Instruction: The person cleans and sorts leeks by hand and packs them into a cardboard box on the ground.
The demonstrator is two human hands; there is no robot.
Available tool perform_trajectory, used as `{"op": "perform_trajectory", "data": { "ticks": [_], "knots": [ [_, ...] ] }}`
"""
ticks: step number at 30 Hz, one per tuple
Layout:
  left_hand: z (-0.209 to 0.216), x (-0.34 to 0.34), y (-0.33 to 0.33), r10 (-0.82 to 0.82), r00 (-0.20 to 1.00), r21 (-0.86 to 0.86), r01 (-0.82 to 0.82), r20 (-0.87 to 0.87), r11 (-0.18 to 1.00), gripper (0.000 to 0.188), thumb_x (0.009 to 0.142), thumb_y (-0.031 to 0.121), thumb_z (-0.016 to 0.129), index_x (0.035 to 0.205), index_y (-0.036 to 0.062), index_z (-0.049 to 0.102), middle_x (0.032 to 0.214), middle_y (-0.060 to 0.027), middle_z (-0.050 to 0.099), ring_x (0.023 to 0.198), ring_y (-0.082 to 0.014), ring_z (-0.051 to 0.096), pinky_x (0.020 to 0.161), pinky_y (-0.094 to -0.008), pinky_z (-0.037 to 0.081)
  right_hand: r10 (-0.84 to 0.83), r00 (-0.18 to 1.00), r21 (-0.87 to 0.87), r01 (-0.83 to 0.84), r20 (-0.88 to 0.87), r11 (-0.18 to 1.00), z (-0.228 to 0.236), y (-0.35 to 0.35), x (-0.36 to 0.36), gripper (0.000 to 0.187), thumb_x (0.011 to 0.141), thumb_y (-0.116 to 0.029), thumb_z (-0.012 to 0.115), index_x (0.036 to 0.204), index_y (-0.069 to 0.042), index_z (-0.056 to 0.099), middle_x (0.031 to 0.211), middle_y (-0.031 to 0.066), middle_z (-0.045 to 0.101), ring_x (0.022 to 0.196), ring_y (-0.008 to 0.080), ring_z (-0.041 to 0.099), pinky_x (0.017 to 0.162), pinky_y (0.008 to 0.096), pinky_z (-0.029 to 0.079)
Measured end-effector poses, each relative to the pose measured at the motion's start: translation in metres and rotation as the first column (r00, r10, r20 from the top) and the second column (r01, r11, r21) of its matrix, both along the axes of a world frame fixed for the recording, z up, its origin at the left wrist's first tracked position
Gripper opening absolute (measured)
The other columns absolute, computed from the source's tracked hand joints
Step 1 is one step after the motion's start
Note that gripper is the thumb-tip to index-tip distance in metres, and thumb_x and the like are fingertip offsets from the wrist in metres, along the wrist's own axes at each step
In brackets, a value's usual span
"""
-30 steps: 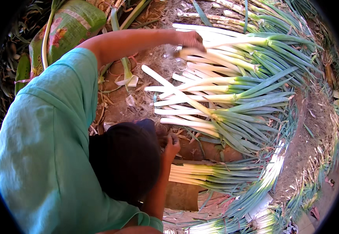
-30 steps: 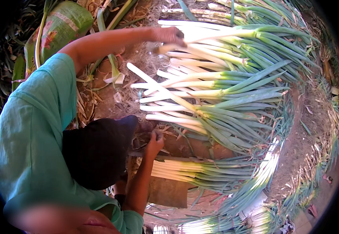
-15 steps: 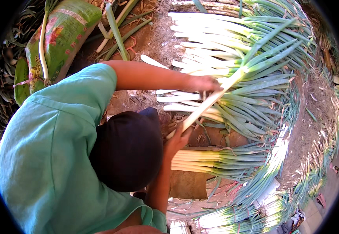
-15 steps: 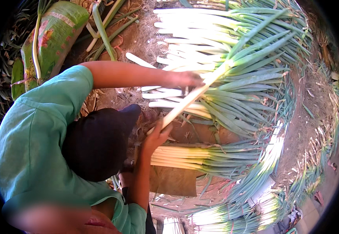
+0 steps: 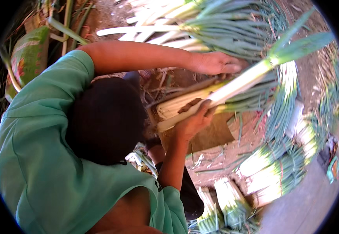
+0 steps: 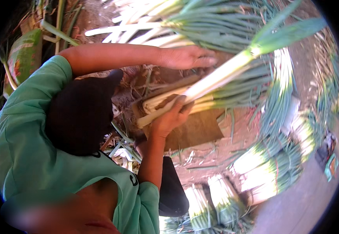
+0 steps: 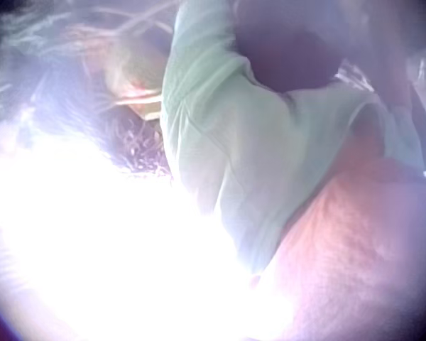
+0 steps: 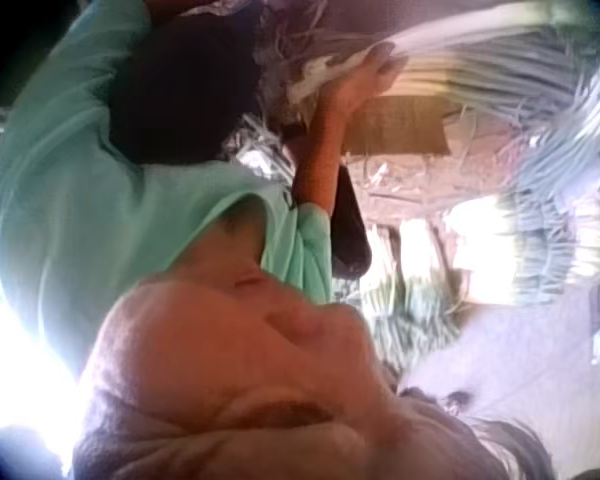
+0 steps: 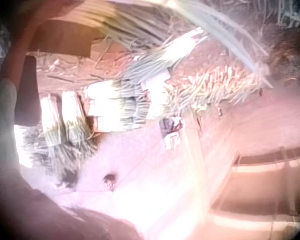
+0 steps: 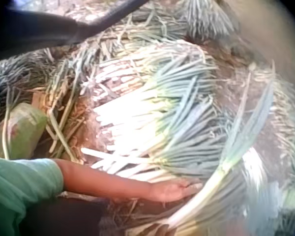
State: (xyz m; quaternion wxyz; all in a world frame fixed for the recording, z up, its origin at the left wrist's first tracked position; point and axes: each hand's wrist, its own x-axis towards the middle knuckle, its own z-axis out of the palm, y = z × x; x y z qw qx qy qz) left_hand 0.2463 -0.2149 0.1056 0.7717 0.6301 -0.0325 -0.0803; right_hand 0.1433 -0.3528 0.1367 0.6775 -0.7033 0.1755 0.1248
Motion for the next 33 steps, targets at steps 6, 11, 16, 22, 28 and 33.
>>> {"op": "perform_trajectory", "data": {
  "ticks": [6, 11, 16, 22, 28, 33],
  "knots": [
    [-0.084, -0.065, -0.099, -0.647, 0.745, 0.656, 0.409, 0.162, 0.635, 0.02, 0.089, 0.021, 0.051, 0.103, 0.0082, 0.06, 0.101, -0.0096, 0.059, 0.099, -0.027, 0.056, 0.081, -0.0393, 0.047, -0.25, 0.924, -0.383, 0.351, 0.288, 0.854, -0.005, -0.122, 0.028, 0.047, 0.095, -0.027, 0.048, 0.128, 0.005, 0.037, 0.084, 0.0118, 0.052, 0.062, 0.0187, 0.052, 0.051, 0.0304, 0.044],
    [-0.157, -0.108, -0.123, -0.9, 0.393, 0.884, 0.33, 0.192, 0.332, 0.032, 0.076, 0.011, 0.056, 0.109, 0.0088, 0.056, 0.13, -0.0112, 0.044, 0.116, -0.0274, 0.045, 0.087, -0.0414, 0.042, -0.205, 0.857, -0.539, 0.465, 0.473, 0.702, -0.107, -0.197, 0.002, 0.05, 0.095, -0.024, 0.047, 0.126, 0.014, 0.036, 0.108, 0.0257, 0.055, 0.086, 0.0322, 0.056, 0.076, 0.0397, 0.047],
    [-0.188, -0.116, -0.114, -0.957, 0.283, 0.954, 0.265, 0.06, 0.138, 0.032, 0.075, 0.013, 0.057, 0.106, 0.0046, 0.057, 0.134, -0.0132, 0.041, 0.123, -0.0283, 0.039, 0.093, -0.0434, 0.039, -0.37, 0.929, -0.602, 0.283, -0.023, 0.746, -0.169, -0.193, -0.035, 0.056, 0.093, -0.024, 0.05, 0.129, 0.014, 0.031, 0.115, 0.0333, 0.051, 0.101, 0.0408, 0.054, 0.085, 0.0434, 0.043],
    [-0.181, -0.114, -0.121, -0.955, 0.297, 0.954, 0.286, 0.001, 0.09, 0.034, 0.076, 0.013, 0.057, 0.109, 0.0052, 0.057, 0.137, -0.0123, 0.039, 0.124, -0.0269, 0.038, 0.095, -0.0415, 0.037, 0.068, 0.997, -0.741, -0.067, -0.029, 0.668, -0.206, -0.21, -0.063, 0.054, 0.089, -0.017, 0.052, 0.129, 0.011, 0.031, 0.119, 0.0353, 0.047, 0.109, 0.0459, 0.049, 0.092, 0.0452, 0.039],
    [-0.18, -0.114, -0.12, -0.949, 0.314, 0.946, 0.305, 0.008, 0.109, 0.036, 0.075, 0.013, 0.059, 0.11, 0.005, 0.056, 0.138, -0.0125, 0.039, 0.125, -0.027, 0.038, 0.094, -0.0397, 0.037, 0.245, 0.931, -0.814, -0.357, -0.27, 0.458, -0.186, -0.209, -0.049, 0.062, 0.088, -0.025, 0.057, 0.13, 0.011, 0.028, 0.119, 0.0357, 0.046, 0.108, 0.0456, 0.05, 0.09, 0.0461, 0.041],
    [-0.182, -0.114, -0.118, -0.948, 0.317, 0.942, 0.307, 0.035, 0.137, 0.036, 0.076, 0.012, 0.058, 0.111, 0.0053, 0.056, 0.139, -0.014, 0.037, 0.127, -0.0281, 0.036, 0.097, -0.0409, 0.035, 0.324, 0.85, -0.845, -0.493, -0.416, 0.207, -0.195, -0.204, -0.036, 0.071, 0.087, -0.035, 0.058, 0.131, 0.01, 0.025, 0.104, 0.0331, 0.056, 0.091, 0.0448, 0.059, 0.076, 0.0478, 0.048]
  ]
}}
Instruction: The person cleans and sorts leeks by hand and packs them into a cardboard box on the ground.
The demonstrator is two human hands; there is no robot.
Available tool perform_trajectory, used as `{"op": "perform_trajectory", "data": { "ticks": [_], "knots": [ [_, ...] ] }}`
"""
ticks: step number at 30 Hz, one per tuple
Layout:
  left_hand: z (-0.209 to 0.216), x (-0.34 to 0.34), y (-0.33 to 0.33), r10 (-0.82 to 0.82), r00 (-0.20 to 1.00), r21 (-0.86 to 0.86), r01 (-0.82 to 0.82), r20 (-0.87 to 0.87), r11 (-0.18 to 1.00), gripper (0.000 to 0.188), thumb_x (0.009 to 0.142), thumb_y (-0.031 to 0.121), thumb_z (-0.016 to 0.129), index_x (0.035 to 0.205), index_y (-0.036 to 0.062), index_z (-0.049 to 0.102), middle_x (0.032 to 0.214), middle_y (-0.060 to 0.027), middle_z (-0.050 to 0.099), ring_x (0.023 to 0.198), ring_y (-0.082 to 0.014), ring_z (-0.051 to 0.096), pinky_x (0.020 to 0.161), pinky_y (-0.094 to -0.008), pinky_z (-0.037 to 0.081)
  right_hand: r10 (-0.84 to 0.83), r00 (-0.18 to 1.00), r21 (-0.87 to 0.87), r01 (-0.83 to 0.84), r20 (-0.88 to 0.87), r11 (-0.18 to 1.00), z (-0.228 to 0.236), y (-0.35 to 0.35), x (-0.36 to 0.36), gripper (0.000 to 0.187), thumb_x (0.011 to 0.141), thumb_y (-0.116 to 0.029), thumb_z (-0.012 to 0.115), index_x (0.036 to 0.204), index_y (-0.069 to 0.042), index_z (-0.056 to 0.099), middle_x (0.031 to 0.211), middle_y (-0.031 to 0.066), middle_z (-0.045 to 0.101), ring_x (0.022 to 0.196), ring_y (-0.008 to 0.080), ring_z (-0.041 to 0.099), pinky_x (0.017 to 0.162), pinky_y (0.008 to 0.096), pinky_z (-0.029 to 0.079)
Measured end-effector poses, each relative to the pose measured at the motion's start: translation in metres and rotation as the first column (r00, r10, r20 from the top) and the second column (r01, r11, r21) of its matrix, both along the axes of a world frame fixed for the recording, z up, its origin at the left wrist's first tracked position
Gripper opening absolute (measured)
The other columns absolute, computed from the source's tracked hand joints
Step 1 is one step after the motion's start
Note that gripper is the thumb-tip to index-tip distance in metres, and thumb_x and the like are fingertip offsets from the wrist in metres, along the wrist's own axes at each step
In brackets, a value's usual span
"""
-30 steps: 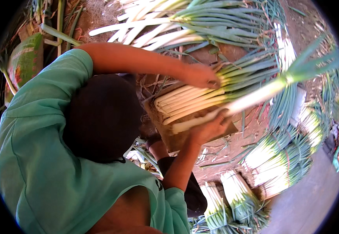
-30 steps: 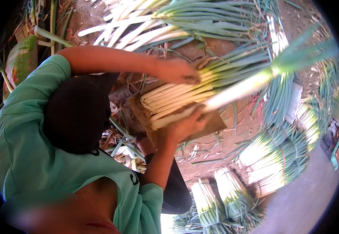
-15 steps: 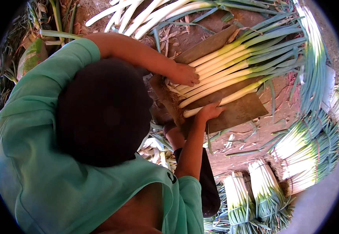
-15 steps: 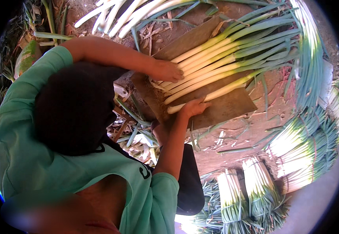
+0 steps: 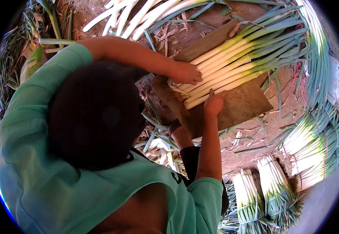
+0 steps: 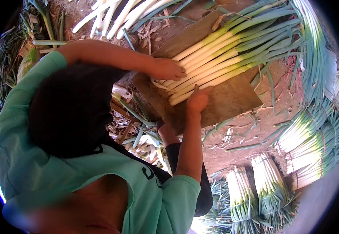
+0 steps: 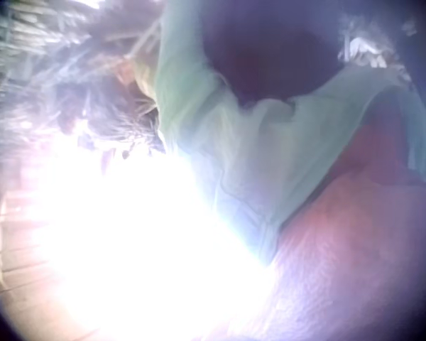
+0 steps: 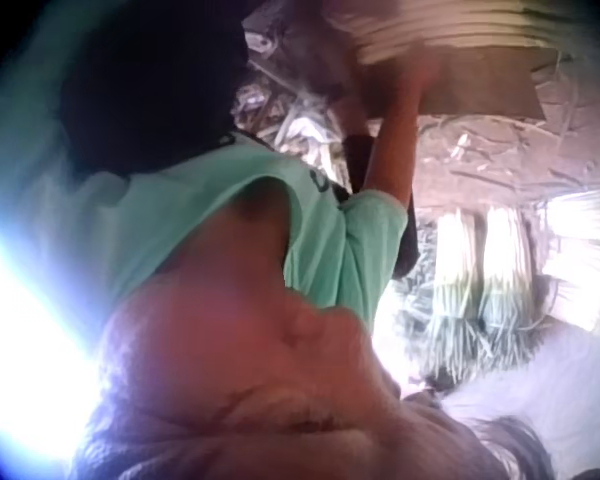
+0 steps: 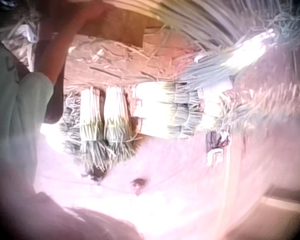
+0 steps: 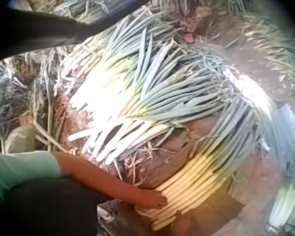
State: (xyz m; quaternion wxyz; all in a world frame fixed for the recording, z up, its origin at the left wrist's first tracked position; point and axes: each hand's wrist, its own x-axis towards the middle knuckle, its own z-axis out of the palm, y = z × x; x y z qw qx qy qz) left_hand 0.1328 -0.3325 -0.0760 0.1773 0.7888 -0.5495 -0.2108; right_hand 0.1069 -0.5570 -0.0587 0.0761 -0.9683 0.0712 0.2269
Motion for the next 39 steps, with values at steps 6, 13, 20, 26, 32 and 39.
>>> {"op": "perform_trajectory", "data": {
  "ticks": [6, 13, 20, 26, 32, 39],
  "knots": [
    [0.005, -0.001, 0.002, 0.015, 0.998, 0.002, -0.015, -0.067, 1.0, 0.037, 0.076, 0.01, 0.057, 0.113, 0.0049, 0.055, 0.142, -0.0134, 0.035, 0.13, -0.0282, 0.034, 0.101, -0.0417, 0.033, -0.174, 0.985, 0.052, 0.173, 0.02, 0.984, -0.001, 0.01, -0.001, 0.069, 0.084, -0.032, 0.063, 0.127, 0.008, 0.028, 0.096, 0.0315, 0.06, 0.088, 0.0455, 0.059, 0.075, 0.0485, 0.049],
    [0.004, -0.001, 0.001, 0.017, 0.997, 0.062, -0.013, -0.079, 0.998, 0.044, 0.077, 0.01, 0.057, 0.121, 0.0054, 0.053, 0.145, -0.0113, 0.032, 0.133, -0.0272, 0.031, 0.104, -0.0445, 0.03, -0.812, 0.582, 0.574, 0.68, -0.043, 0.456, 0.012, 0.02, -0.003, 0.039, 0.079, -0.021, 0.062, 0.102, 0.009, 0.052, 0.094, 0.0211, 0.06, 0.081, 0.0319, 0.06, 0.071, 0.0402, 0.049],
    [-0.011, 0.0, 0.0, 0.106, 0.988, -0.185, -0.126, -0.111, 0.975, 0.028, 0.08, 0.011, 0.056, 0.108, 0.0069, 0.06, 0.118, -0.0119, 0.052, 0.113, -0.0294, 0.047, 0.089, -0.0429, 0.041, -0.867, 0.483, 0.712, 0.652, -0.123, 0.261, 0.087, 0.018, 0.013, 0.049, 0.089, -0.03, 0.056, 0.118, 0.009, 0.049, 0.105, 0.02, 0.056, 0.086, 0.0254, 0.056, 0.076, 0.0378, 0.048],
    [0.077, 0.04, 0.044, 0.354, 0.896, -0.483, -0.443, -0.269, 0.755, 0.013, 0.081, 0.01, 0.055, 0.093, 0.0042, 0.058, 0.093, -0.0133, 0.059, 0.093, -0.0327, 0.056, 0.077, -0.0421, 0.046, -0.855, 0.492, 0.883, 0.314, 0.164, 0.349, 0.149, 0.068, 0.028, 0.056, 0.091, -0.037, 0.052, 0.126, 0.005, 0.043, 0.086, 0.0139, 0.053, 0.066, 0.0189, 0.05, 0.051, 0.0296, 0.043],
    [0.101, 0.023, 0.19, 0.841, 0.391, -0.474, -0.86, -0.373, 0.19, 0.015, 0.079, 0.005, 0.057, 0.093, 0.0044, 0.062, 0.09, -0.0101, 0.064, 0.082, -0.027, 0.062, 0.07, -0.0357, 0.051, -0.688, 0.724, 0.963, 0.146, 0.052, 0.226, 0.179, 0.192, 0.086, 0.037, 0.092, -0.033, 0.051, 0.11, -0.001, 0.047, 0.077, 0.006, 0.048, 0.058, 0.0153, 0.045, 0.048, 0.0286, 0.038],
    [0.081, 0.002, 0.388, 0.936, -0.29, -0.269, -0.902, -0.197, -0.336, 0.014, 0.078, 0.001, 0.056, 0.089, 0.0066, 0.064, 0.089, -0.0086, 0.067, 0.081, -0.0211, 0.065, 0.072, -0.0324, 0.052, -0.657, 0.736, 0.986, 0.105, -0.165, -0.131, 0.14, 0.33, 0.098, 0.041, 0.093, -0.025, 0.05, 0.121, 0.001, 0.037, 0.085, 0.0124, 0.052, 0.068, 0.0222, 0.055, 0.061, 0.0339, 0.052]
  ]
}}
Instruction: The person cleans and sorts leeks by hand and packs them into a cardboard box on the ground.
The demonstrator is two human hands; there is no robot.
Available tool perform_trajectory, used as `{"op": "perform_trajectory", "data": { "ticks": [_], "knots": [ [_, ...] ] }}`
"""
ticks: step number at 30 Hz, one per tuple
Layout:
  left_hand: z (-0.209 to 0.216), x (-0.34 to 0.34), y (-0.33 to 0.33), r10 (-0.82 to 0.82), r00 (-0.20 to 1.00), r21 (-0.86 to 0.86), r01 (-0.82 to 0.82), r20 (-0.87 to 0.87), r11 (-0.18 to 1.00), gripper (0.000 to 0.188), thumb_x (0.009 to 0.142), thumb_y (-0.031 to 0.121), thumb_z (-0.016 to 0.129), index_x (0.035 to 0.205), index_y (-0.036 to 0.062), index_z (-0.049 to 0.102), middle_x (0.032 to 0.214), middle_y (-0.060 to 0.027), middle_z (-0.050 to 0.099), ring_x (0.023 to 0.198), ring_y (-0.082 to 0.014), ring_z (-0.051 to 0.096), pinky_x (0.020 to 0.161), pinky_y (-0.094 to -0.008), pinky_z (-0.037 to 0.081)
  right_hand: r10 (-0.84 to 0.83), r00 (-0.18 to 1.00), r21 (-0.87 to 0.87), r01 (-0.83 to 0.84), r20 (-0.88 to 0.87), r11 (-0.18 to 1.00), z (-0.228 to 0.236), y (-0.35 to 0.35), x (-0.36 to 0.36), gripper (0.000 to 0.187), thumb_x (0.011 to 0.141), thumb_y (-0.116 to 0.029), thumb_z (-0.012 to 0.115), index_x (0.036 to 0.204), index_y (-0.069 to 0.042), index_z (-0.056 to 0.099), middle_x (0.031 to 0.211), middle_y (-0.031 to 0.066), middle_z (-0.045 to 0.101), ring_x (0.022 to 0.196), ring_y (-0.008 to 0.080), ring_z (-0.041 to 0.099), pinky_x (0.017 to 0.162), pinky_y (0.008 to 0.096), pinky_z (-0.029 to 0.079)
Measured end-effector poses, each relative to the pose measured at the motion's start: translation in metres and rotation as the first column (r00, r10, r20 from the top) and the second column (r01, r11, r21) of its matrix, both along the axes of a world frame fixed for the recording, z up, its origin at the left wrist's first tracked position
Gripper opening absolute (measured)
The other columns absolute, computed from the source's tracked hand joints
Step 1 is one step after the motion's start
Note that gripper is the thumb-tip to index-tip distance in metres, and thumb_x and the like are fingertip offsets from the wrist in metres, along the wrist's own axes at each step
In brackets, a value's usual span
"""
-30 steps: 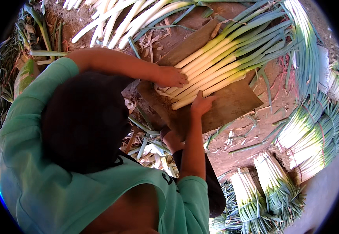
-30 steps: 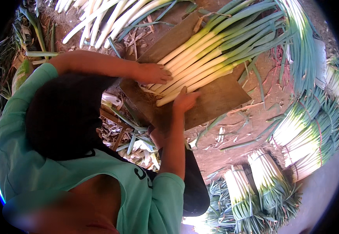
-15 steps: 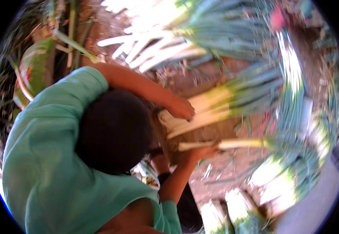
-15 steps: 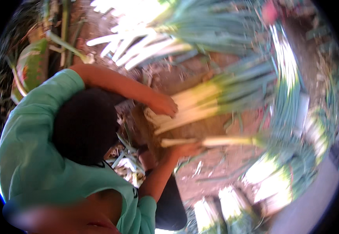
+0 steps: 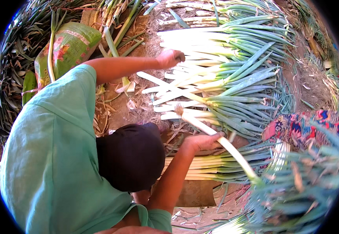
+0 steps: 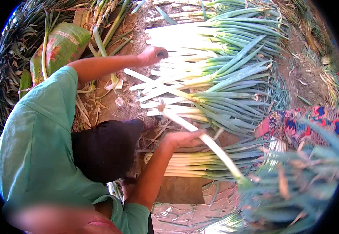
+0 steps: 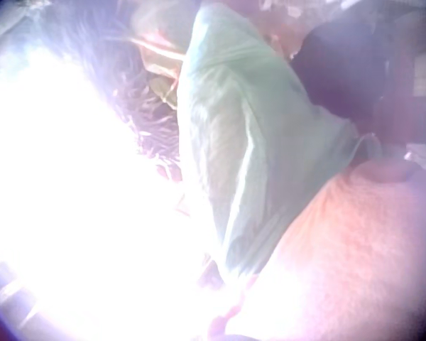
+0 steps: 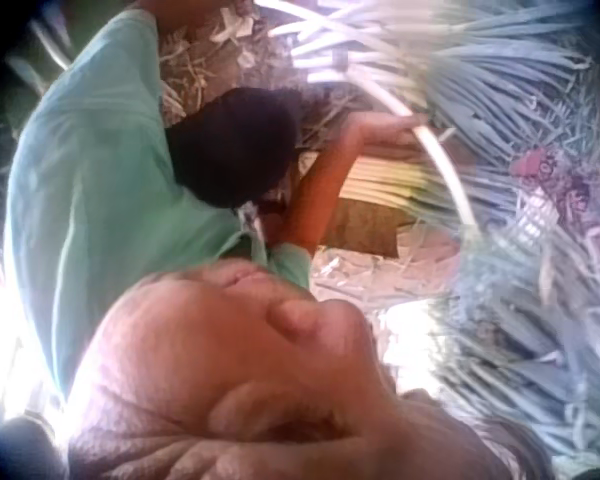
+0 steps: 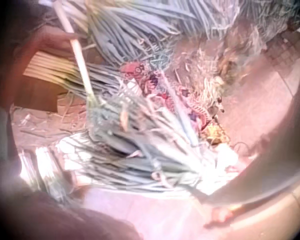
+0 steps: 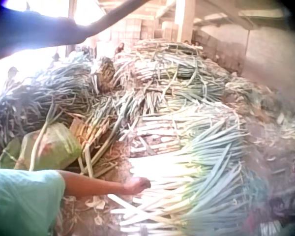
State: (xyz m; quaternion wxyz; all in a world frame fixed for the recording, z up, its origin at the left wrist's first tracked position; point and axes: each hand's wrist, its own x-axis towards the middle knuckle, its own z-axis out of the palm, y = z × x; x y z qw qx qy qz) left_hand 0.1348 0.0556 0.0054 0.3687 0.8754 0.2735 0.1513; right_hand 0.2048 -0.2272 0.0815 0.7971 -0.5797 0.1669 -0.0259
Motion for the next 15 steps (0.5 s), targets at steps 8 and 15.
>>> {"op": "perform_trajectory", "data": {
  "ticks": [8, 15],
  "knots": [
    [-0.013, 0.083, 0.082, 0.153, 0.973, 0.385, -0.077, -0.17, 0.92, 0.025, 0.083, 0.012, 0.057, 0.107, 0.0087, 0.057, 0.11, -0.0101, 0.058, 0.107, -0.0281, 0.054, 0.089, -0.0389, 0.045, 0.332, 0.861, 0.03, -0.348, -0.386, 0.937, -0.068, 0.045, -0.04, 0.04, 0.09, -0.02, 0.058, 0.118, 0.004, 0.044, 0.11, 0.0159, 0.057, 0.091, 0.0232, 0.059, 0.073, 0.0358, 0.052],
    [-0.031, 0.115, 0.116, 0.222, 0.896, 0.369, -0.071, -0.385, 0.927, 0.042, 0.079, 0.027, 0.066, 0.114, 0.0093, 0.052, 0.116, -0.0106, 0.05, 0.112, -0.0291, 0.05, 0.089, -0.0423, 0.043, 0.63, 0.616, -0.465, -0.782, -0.473, 0.415, -0.105, 0.058, -0.005, 0.054, 0.093, -0.031, 0.052, 0.13, 0.005, 0.035, 0.119, 0.0237, 0.052, 0.098, 0.0317, 0.058, 0.079, 0.0363, 0.049]
  ]
}}
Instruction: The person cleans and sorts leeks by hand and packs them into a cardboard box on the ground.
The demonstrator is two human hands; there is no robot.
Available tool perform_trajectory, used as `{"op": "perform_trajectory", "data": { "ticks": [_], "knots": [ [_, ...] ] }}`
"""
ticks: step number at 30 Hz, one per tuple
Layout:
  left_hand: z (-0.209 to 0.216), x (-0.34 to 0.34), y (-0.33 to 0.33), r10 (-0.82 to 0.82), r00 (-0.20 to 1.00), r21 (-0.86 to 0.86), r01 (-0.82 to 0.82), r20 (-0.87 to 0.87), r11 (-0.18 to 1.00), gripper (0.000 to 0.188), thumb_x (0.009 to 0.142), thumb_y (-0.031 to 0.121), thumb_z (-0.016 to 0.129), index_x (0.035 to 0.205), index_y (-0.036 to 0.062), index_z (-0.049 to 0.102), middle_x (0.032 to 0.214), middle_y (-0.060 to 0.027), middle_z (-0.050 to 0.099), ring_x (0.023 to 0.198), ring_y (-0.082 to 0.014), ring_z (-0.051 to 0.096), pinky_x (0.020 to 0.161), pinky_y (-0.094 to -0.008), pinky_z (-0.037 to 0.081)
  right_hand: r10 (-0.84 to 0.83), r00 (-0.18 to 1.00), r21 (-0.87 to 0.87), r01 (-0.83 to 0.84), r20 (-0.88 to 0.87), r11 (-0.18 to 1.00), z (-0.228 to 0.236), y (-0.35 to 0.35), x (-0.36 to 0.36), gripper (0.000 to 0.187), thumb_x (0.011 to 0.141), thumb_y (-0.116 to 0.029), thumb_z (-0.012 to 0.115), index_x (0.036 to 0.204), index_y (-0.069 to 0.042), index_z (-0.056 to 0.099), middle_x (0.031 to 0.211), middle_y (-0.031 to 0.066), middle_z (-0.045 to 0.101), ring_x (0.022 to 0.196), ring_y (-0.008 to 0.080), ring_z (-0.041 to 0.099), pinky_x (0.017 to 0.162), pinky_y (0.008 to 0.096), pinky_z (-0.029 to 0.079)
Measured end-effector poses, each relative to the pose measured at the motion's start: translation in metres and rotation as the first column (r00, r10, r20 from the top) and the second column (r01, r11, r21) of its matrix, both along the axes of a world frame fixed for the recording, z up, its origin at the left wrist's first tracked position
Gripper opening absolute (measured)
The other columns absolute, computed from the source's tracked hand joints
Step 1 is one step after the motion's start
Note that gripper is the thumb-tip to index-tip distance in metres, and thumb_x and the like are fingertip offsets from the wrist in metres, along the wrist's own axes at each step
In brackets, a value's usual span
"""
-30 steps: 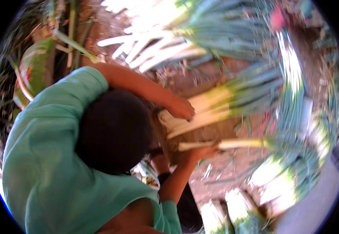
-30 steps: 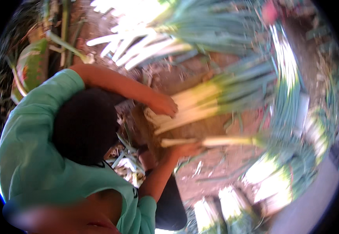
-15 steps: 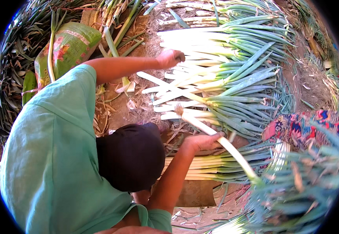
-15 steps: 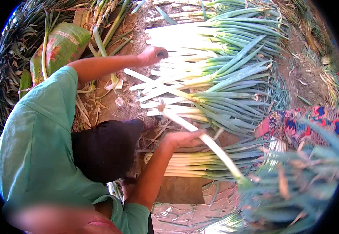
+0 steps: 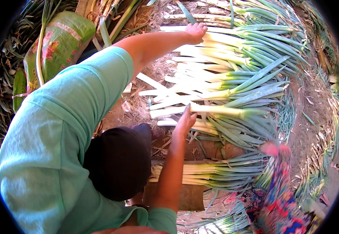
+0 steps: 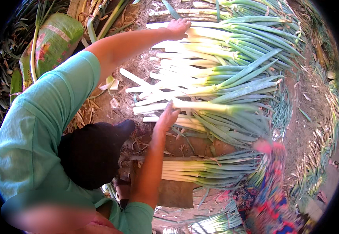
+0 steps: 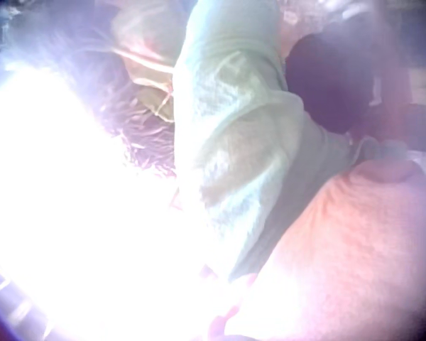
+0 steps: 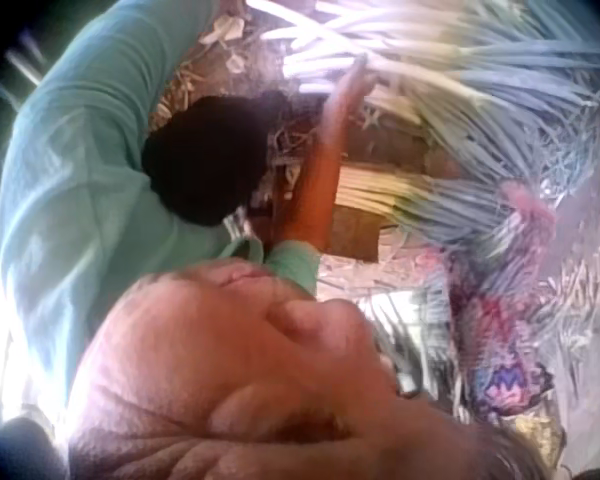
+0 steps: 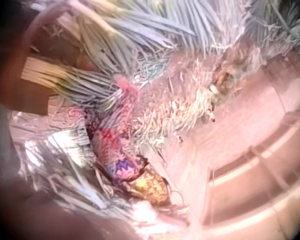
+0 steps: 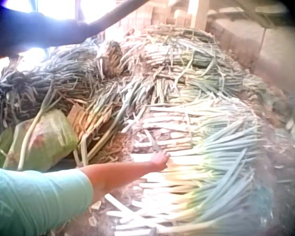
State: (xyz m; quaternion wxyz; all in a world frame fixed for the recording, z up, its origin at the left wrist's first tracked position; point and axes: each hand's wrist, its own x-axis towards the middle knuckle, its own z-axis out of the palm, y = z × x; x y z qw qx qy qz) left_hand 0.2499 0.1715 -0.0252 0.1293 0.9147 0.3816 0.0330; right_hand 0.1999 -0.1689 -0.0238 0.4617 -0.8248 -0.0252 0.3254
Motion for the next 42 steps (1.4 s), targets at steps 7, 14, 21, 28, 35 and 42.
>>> {"op": "perform_trajectory", "data": {
  "ticks": [7, 14, 21, 28, 35, 42],
  "knots": [
    [0.028, -0.037, 0.006, -0.138, 0.969, -0.414, 0.214, 0.206, 0.885, 0.04, 0.079, 0.037, 0.066, 0.097, 0.0041, 0.054, 0.092, -0.0131, 0.058, 0.087, -0.0289, 0.059, 0.075, -0.0412, 0.047, 0.021, 0.995, 0.027, -0.019, -0.099, 0.999, 0.044, -0.025, 0.01, 0.039, 0.095, -0.031, 0.046, 0.118, 0.0, 0.047, 0.096, 0.0155, 0.061, 0.076, 0.0212, 0.063, 0.055, 0.0288, 0.051],
    [0.106, -0.074, -0.12, 0.116, 0.959, -0.944, 0.224, 0.257, 0.241, 0.084, 0.086, 0.054, 0.053, 0.136, -0.0089, 0.03, 0.108, -0.0216, 0.055, 0.089, -0.0228, 0.053, 0.081, -0.0353, 0.049, 0.163, 0.927, 0.445, 0.004, -0.337, 0.896, 0.1, 0.016, -0.022, 0.044, 0.095, -0.038, 0.042, 0.118, 0.0, 0.046, 0.104, 0.014, 0.056, 0.092, 0.02, 0.058, 0.074, 0.0322, 0.05],
    [0.099, -0.052, -0.204, 0.424, 0.859, -0.925, 0.363, 0.285, -0.115, 0.029, 0.087, 0.026, 0.057, 0.089, -0.0026, 0.053, 0.062, -0.0027, 0.049, 0.048, -0.0111, 0.048, 0.039, -0.0252, 0.038, 0.107, 0.991, 0.246, -0.085, -0.08, 0.966, 0.105, -0.025, -0.064, 0.032, 0.092, -0.026, 0.051, 0.109, 0.002, 0.051, 0.09, 0.0073, 0.055, 0.076, 0.0145, 0.05, 0.068, 0.029, 0.043],
    [0.073, -0.004, -0.202, 0.217, 0.834, -0.794, 0.353, 0.507, 0.496, 0.057, 0.087, 0.052, 0.053, 0.09, -0.0041, 0.055, 0.066, -0.011, 0.057, 0.054, -0.0209, 0.056, 0.054, -0.0339, 0.05, -0.045, 0.986, 0.139, 0.068, -0.161, 0.988, 0.112, -0.088, -0.129, 0.027, 0.092, -0.017, 0.054, 0.107, 0.004, 0.05, 0.085, 0.0071, 0.054, 0.071, 0.0127, 0.05, 0.063, 0.0274, 0.042],
    [0.054, -0.019, -0.197, -0.15, 0.875, -0.283, 0.305, 0.46, 0.909, 0.033, 0.094, 0.034, 0.045, 0.083, 0.0076, 0.06, 0.066, -0.0156, 0.058, 0.059, -0.0351, 0.057, 0.059, -0.0446, 0.048, -0.156, 0.96, 0.232, 0.21, -0.231, 0.95, 0.115, -0.091, -0.109, 0.017, 0.094, -0.019, 0.051, 0.097, -0.003, 0.051, 0.072, 0.0016, 0.051, 0.059, 0.0079, 0.045, 0.051, 0.0222, 0.036],
    [0.068, -0.035, -0.165, 0.458, 0.742, -0.781, 0.141, 0.49, 0.608, 0.045, 0.097, 0.041, 0.041, 0.086, -0.0008, 0.057, 0.06, -0.0057, 0.053, 0.051, -0.0123, 0.052, 0.046, -0.0285, 0.046, -0.197, 0.9, 0.326, 0.334, -0.388, 0.884, 0.127, -0.108, -0.101, 0.013, 0.094, -0.02, 0.051, 0.095, -0.007, 0.052, 0.065, -0.0012, 0.049, 0.048, 0.0042, 0.041, 0.042, 0.0183, 0.031]
  ]
}}
